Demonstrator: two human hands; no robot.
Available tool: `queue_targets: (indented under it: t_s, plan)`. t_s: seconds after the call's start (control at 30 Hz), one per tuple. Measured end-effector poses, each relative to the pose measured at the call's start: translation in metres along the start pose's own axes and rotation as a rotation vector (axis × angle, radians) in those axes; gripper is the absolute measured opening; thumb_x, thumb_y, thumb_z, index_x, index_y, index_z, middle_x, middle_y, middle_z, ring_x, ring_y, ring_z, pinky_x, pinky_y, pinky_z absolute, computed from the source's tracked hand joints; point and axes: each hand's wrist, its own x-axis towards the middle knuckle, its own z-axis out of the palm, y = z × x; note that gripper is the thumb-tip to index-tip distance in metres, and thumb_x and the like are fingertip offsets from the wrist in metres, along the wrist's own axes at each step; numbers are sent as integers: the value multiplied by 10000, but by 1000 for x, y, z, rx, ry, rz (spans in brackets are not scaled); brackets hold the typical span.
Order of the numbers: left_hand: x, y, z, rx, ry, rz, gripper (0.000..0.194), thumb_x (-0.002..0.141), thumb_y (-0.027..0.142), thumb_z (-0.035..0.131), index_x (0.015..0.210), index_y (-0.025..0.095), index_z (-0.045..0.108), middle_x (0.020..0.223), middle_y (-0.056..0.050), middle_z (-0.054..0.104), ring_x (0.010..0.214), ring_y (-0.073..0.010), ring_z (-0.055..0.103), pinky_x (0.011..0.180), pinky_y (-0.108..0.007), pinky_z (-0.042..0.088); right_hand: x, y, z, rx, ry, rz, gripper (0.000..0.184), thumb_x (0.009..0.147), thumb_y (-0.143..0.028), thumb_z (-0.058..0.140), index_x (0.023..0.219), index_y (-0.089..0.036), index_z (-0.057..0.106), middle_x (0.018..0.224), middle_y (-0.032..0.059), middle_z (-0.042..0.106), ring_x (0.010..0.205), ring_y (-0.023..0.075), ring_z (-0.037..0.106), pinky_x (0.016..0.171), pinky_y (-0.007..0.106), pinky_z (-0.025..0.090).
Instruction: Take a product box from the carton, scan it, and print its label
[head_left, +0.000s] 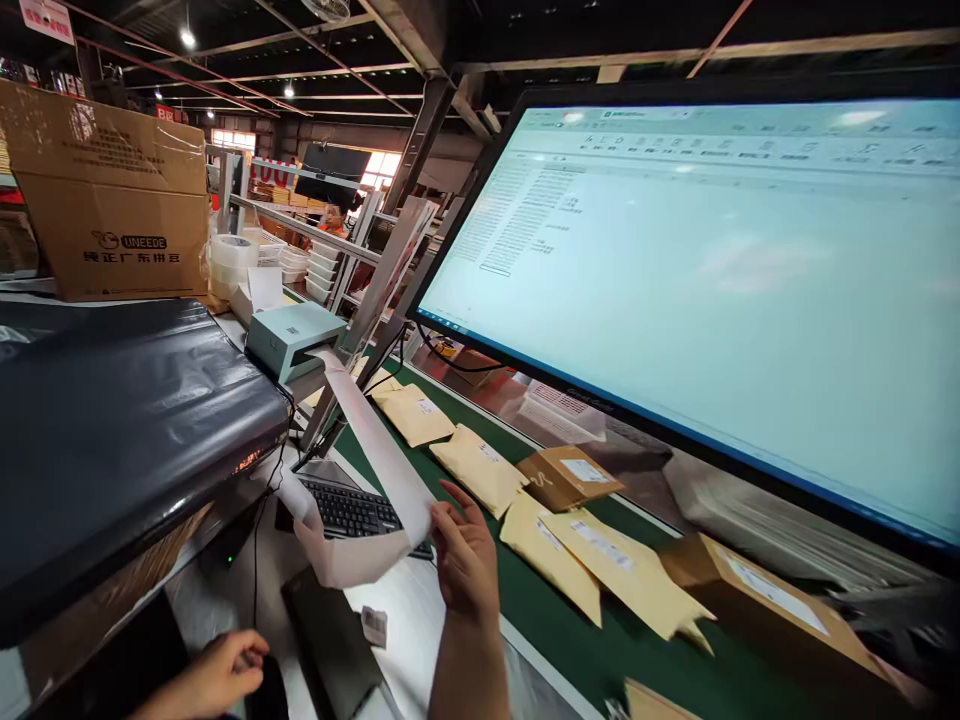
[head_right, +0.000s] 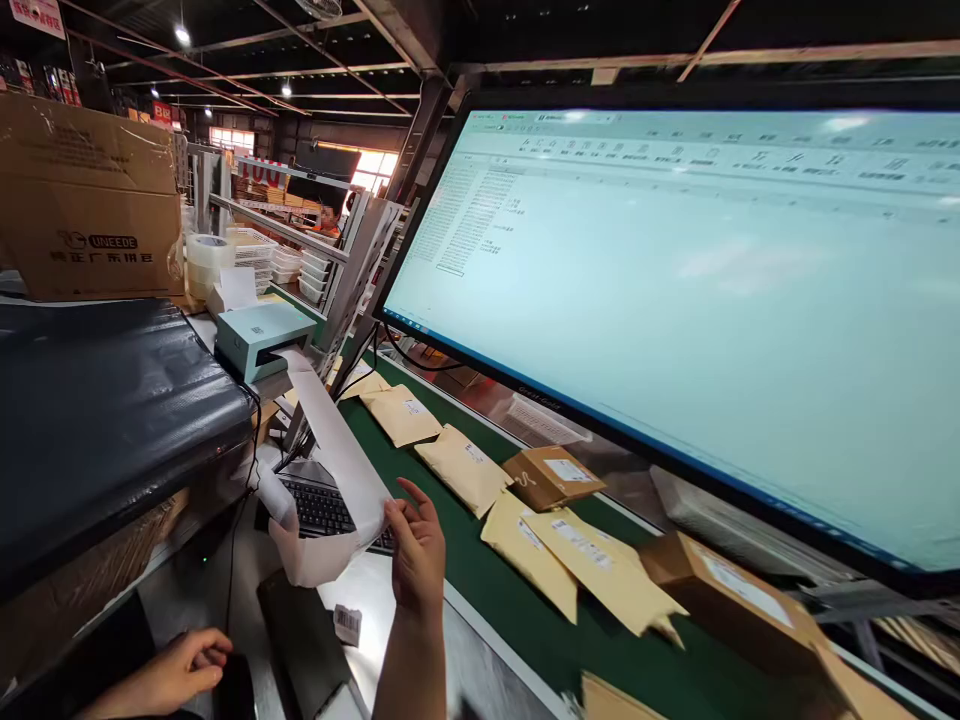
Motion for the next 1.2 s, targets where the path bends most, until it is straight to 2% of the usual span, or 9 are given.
queue_targets:
  t_s: [0.13, 0.27, 0.4, 0.73, 0.97, 1.13, 1.2]
  plan:
    - [-4, 8, -3, 23, -13, -7, 509, 736, 471, 610, 1188, 246, 676, 1200, -104, 713, 1091, -309, 668, 1033, -428, 510, 1, 1, 2, 7, 13, -9, 717, 491, -490, 1003, 1079, -230, 685, 654, -64, 603, 617, 105, 531, 592, 227, 458]
    - [-7, 12, -5, -6, -15, -12, 501, 717, 506, 638, 1163, 282, 678, 1198, -96, 709, 1081, -323, 665, 1035, -451, 512, 3, 4, 1, -4, 2, -18, 678, 520, -489, 988, 1070, -224, 692, 677, -49, 617, 626, 118, 547, 591, 246, 464]
    - [-6, 11, -4, -17, -8, -17, 487, 704, 526, 658, 1134, 298, 681, 1177, -90, 700, 1080, -333, 664, 1029, -460, 510, 3, 6, 0, 12, 7, -4, 683, 512, -466, 994, 1078, -226, 696, 680, -47, 630, 642, 119, 558, 612, 243, 478]
    - [0, 0, -1, 2, -13, -17, 509, 738, 508, 624, 1198, 295, 660, 1226, -95, 701, 1103, -315, 665, 1061, -445, 498, 4, 9, -2, 11, 14, 6, 692, 513, -460, 991, 1102, -229, 711, 697, -42, 634, 640, 122, 555, 615, 255, 491]
    - [-5, 12, -5, 1, -25, -27, 523, 734, 505, 613, 1196, 267, 660, 1230, -105, 705, 1103, -320, 670, 1043, -435, 504, 4, 9, -2, 5, 15, 18, 679, 518, -467, 991, 1087, -226, 709, 712, -42, 631, 653, 123, 561, 614, 247, 488]
    - [-4, 4, -2, 4, -12, -35, 504, 722, 499, 628, 1181, 296, 674, 1212, -86, 715, 1107, -319, 669, 1054, -443, 500, 4, 11, -5, -27, 3, -8, 644, 556, -477, 969, 1090, -232, 704, 699, -43, 628, 653, 131, 560, 616, 258, 483]
    - [-4, 8, -3, 10, -9, -36, 466, 729, 471, 633, 1162, 308, 686, 1202, -69, 721, 1104, -313, 669, 1049, -444, 501, 5, 16, -10, -53, -2, -23, 662, 563, -499, 960, 1108, -232, 698, 694, -41, 631, 651, 139, 562, 614, 269, 482]
